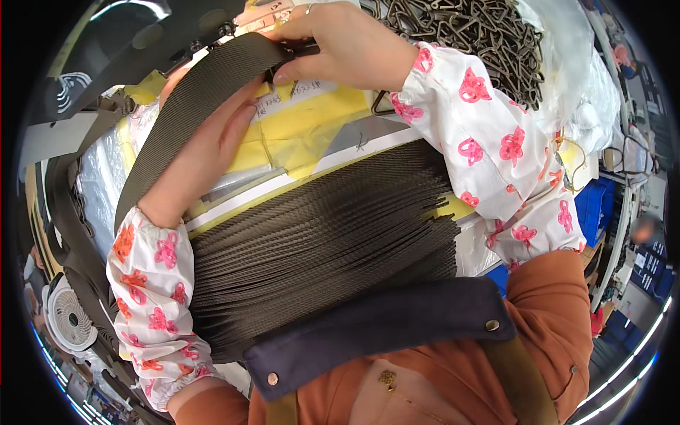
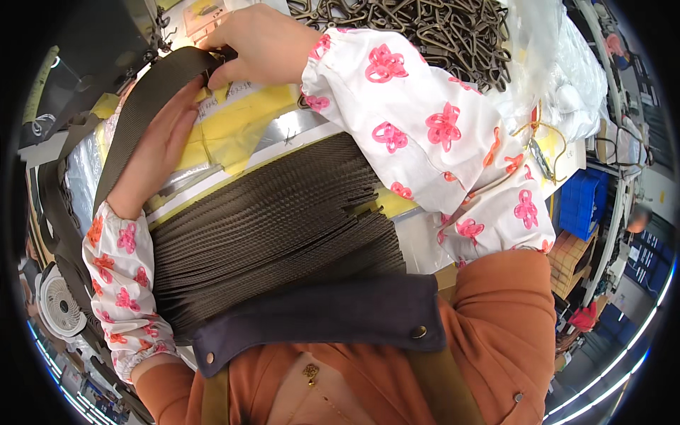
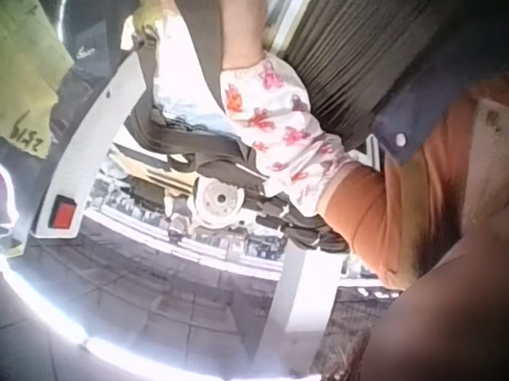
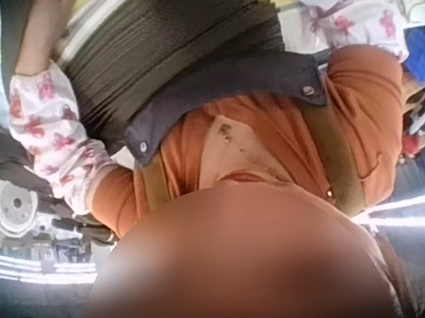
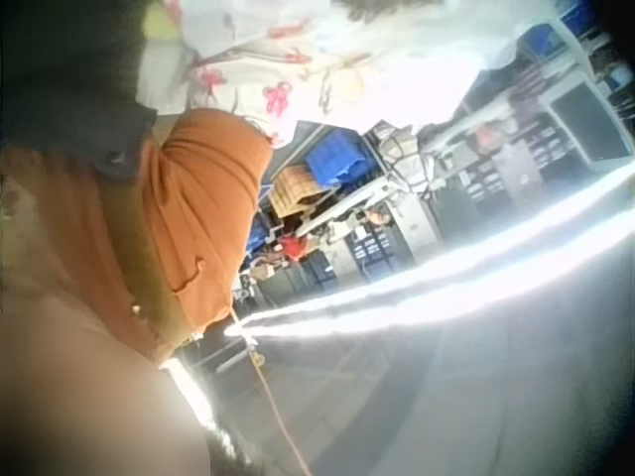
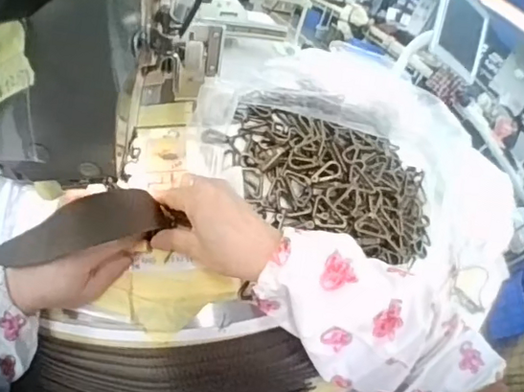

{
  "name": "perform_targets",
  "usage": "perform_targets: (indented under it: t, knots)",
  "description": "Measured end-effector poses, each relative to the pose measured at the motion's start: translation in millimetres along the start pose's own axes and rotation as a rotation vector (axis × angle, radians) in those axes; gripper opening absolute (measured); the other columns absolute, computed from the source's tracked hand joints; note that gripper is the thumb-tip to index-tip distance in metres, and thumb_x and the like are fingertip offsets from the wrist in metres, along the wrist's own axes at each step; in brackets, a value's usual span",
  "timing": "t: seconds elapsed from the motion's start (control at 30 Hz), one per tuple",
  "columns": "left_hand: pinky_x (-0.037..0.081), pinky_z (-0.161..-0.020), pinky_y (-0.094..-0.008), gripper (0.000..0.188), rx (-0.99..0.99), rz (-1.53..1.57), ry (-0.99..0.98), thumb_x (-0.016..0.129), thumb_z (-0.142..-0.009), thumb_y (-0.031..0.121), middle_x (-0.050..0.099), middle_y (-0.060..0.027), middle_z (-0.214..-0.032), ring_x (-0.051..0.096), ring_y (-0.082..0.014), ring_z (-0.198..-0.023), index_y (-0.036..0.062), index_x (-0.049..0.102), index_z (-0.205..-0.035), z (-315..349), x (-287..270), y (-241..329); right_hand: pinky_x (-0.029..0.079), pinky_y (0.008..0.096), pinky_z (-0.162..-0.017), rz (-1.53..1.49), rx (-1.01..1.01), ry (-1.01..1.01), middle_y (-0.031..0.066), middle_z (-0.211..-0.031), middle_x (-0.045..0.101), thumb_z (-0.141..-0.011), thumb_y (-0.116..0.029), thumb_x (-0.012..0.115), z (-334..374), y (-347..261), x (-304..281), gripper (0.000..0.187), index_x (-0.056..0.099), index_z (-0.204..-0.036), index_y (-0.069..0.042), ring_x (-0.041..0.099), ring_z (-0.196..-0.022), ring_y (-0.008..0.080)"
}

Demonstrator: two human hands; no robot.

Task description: The recorder is using a sewing machine to attach hardware and sew together lengths of heavy webbing to form adjustable straps, likely for bags or luggage.

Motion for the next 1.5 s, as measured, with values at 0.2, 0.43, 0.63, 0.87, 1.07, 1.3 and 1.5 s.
perform_targets:
  t: [0.2,0.43,0.63,0.87,1.07,1.3,1.5]
  knots:
    - [0.042,-0.089,-0.0313,0.030,-0.110,0.499,0.138,0.048,-0.092,0.016,0.057,-0.0166,-0.110,0.055,-0.0329,-0.103,0.0044,0.052,-0.120,6.3,2.9,-5.6,0.048,0.0380,-0.069,0.365,0.090,0.007,0.0137,-0.085,0.062,-0.070,-0.027,0.071,5.3,-3.8,18.2,0.032,0.066,-0.089,-0.002,0.062,-0.080,0.0281]
    - [0.048,-0.070,-0.0371,0.025,-0.287,0.229,-0.057,0.048,-0.091,0.021,0.063,-0.0146,-0.093,0.060,-0.0341,-0.084,0.0113,0.058,-0.112,7.2,1.6,-5.0,0.051,0.0345,-0.072,0.388,-0.269,0.221,0.0100,-0.104,0.063,-0.071,-0.010,0.065,29.9,-31.7,23.5,0.031,0.063,-0.101,-0.002,0.062,-0.087,0.0269]
    - [0.050,-0.066,-0.0352,0.025,-0.228,-0.076,-0.015,0.055,-0.084,0.015,0.064,-0.0132,-0.092,0.063,-0.0286,-0.079,0.0087,0.060,-0.108,4.8,-6.3,12.9,0.046,0.0344,-0.080,0.586,-0.323,0.215,0.0079,-0.110,0.062,-0.072,-0.009,0.057,28.7,-40.7,30.1,0.030,0.063,-0.100,-0.002,0.058,-0.096,0.0225]
    - [0.046,-0.088,-0.0370,0.034,0.143,-0.497,0.309,0.055,-0.071,0.007,0.062,-0.0136,-0.105,0.058,-0.0257,-0.101,-0.0037,0.059,-0.103,8.6,-43.9,64.3,0.040,0.0336,-0.084,0.708,-0.234,0.104,0.0063,-0.120,0.056,-0.073,-0.014,0.056,29.7,-38.1,35.5,0.036,0.061,-0.107,-0.003,0.052,-0.104,0.0181]
    - [0.048,-0.083,-0.0326,0.030,0.237,-0.284,0.331,0.058,-0.071,0.008,0.063,-0.0099,-0.105,0.059,-0.0231,-0.098,0.0001,0.062,-0.100,8.0,-30.9,27.9,0.040,0.0339,-0.086,0.760,-0.242,0.106,0.0054,-0.120,0.056,-0.074,-0.013,0.055,29.8,-40.8,37.8,0.031,0.059,-0.104,-0.005,0.052,-0.104,0.0183]
    - [0.048,-0.078,-0.0333,0.023,0.218,-0.161,0.276,0.059,-0.074,0.009,0.059,-0.0052,-0.111,0.057,-0.0233,-0.096,0.0045,0.062,-0.097,0.4,-30.4,21.2,0.039,0.0328,-0.084,0.654,-0.248,0.144,0.0016,-0.118,0.056,-0.075,-0.012,0.054,32.1,-33.4,32.5,0.026,0.059,-0.100,-0.006,0.053,-0.102,0.0170]
    - [0.048,-0.081,-0.0362,0.023,0.068,-0.018,0.255,0.056,-0.075,0.001,0.059,-0.0069,-0.113,0.056,-0.0264,-0.100,0.0036,0.061,-0.098,-6.0,-35.4,13.4,0.039,0.0346,-0.086,0.618,-0.186,0.045,0.0026,-0.109,0.057,-0.073,-0.008,0.057,17.6,-37.0,31.7,0.020,0.062,-0.093,-0.007,0.053,-0.099,0.0190]
Point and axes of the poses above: each hand's wrist, its own z-axis away from the middle knuckle, its own x-axis out of the palm, y = z × x, the point moved 8 cm from there along -z, towards the middle knuckle
